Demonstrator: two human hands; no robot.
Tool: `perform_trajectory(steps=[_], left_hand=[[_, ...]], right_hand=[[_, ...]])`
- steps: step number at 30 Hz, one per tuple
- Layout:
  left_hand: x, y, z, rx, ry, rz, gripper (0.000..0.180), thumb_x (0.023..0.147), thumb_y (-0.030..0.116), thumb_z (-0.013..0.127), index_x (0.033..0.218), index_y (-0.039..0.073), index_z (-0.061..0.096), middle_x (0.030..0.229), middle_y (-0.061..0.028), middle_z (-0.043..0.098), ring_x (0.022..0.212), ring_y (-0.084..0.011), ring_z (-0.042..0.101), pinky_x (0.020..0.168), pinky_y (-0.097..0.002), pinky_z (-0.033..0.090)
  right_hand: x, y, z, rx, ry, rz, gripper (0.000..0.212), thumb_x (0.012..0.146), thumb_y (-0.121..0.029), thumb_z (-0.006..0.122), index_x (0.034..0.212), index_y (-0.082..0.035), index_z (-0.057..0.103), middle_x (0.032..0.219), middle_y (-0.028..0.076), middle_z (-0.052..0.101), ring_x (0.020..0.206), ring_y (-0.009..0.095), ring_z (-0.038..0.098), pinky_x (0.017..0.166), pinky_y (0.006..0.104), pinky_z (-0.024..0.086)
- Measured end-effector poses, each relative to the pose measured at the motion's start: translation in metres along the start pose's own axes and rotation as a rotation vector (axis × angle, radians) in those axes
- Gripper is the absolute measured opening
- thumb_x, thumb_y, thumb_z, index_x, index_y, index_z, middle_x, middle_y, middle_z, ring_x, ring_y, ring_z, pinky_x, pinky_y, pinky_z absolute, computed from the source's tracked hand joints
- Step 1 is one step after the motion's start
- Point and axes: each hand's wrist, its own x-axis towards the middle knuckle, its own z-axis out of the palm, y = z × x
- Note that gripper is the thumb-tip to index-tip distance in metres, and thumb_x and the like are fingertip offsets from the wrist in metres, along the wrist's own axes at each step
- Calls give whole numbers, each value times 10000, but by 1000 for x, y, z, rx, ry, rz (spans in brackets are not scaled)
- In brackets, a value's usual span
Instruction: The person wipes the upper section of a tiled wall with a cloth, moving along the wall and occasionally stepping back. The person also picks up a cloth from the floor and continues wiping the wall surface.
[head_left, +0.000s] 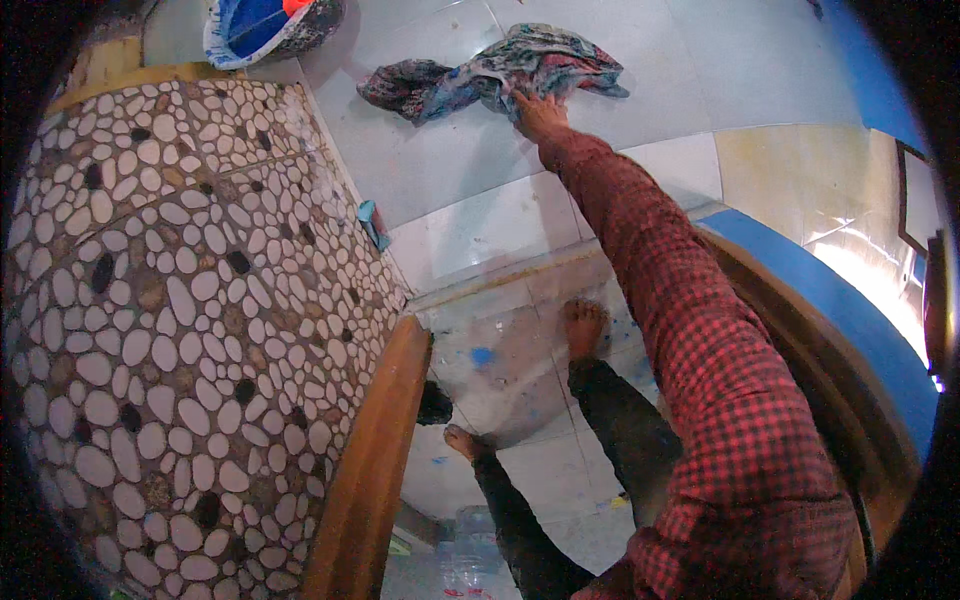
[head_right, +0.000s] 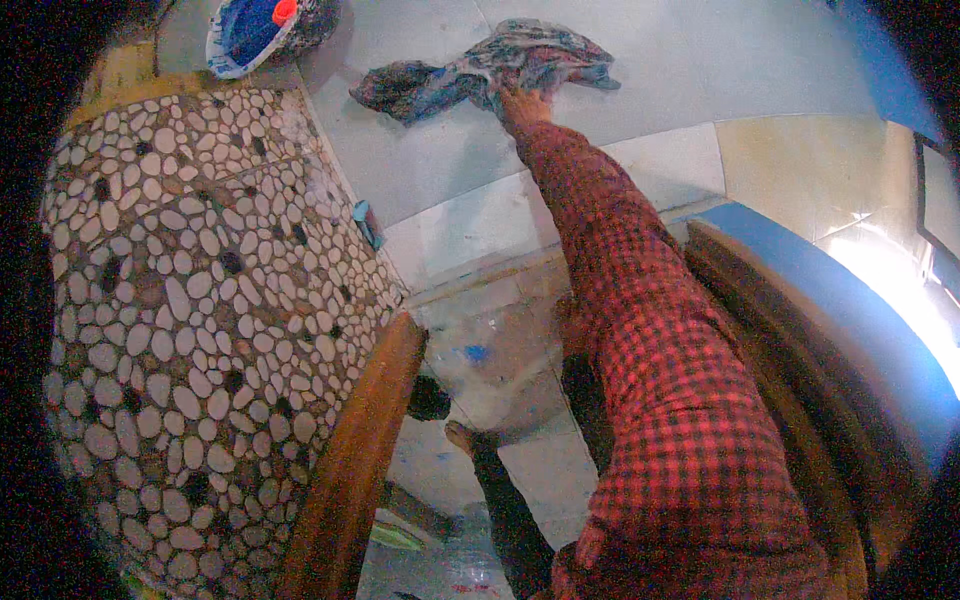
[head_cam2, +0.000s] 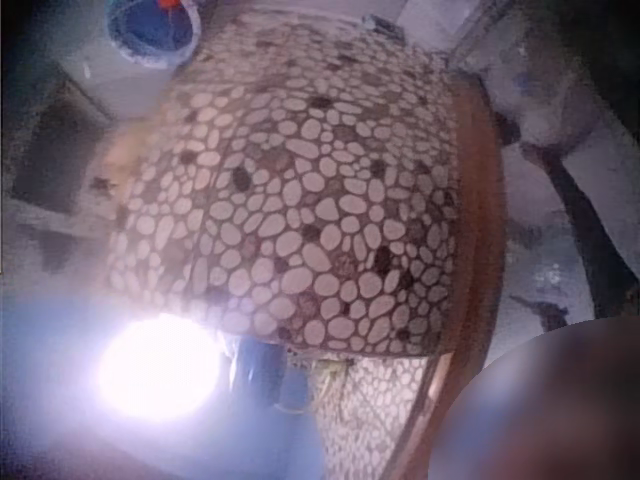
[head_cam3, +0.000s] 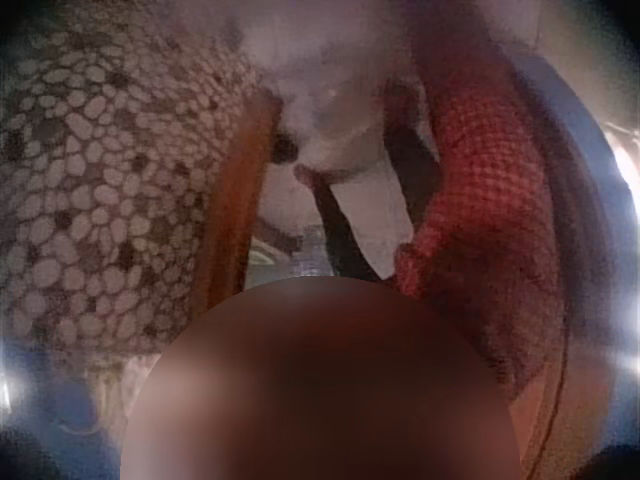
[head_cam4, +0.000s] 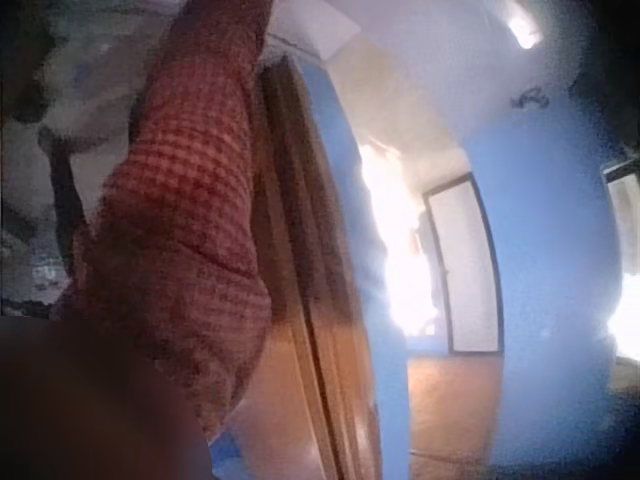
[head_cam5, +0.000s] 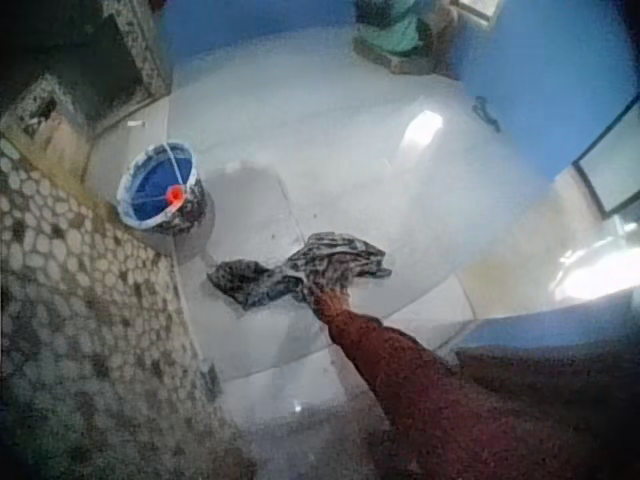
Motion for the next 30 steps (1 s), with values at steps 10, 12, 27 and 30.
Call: perform_trajectory(steps=[10,12,27,30], left_hand=[[-18,-27,-5,10,-12,13,447,810,482,544,1028,92,568,884,-72,619,825,-239,575,764,-425,439],[-40,-44,-7,-3,11,-8,451,813,484,540,1034,93,566,886,-73,619,826,-240,575,765,-426,439],[-43,-205,-54,179,205,188,479,831,504,509,1079,97,556,901,-82,621,828,-248,573,776,-436,437],[-33,-243,-42,240,248,236,485,835,508,503,1088,97,554,904,-84,622,828,-249,572,778,-438,437]], right_hand=[[-139,21,45,1045,59,8,395,711,-252,663,1023,-22,588,1049,122,581,994,247,559,811,416,470],[-165,7,-5,1488,-152,316,369,743,-205,628,1042,1,562,1017,124,584,920,219,591,728,358,509],[-441,-34,-311,1118,-55,-158,446,788,-224,617,1150,23,533,1064,111,592,942,177,565,853,299,430],[-502,-45,-313,1010,348,-236,417,844,-285,574,1166,-22,537,1071,100,596,946,190,563,851,301,426]])
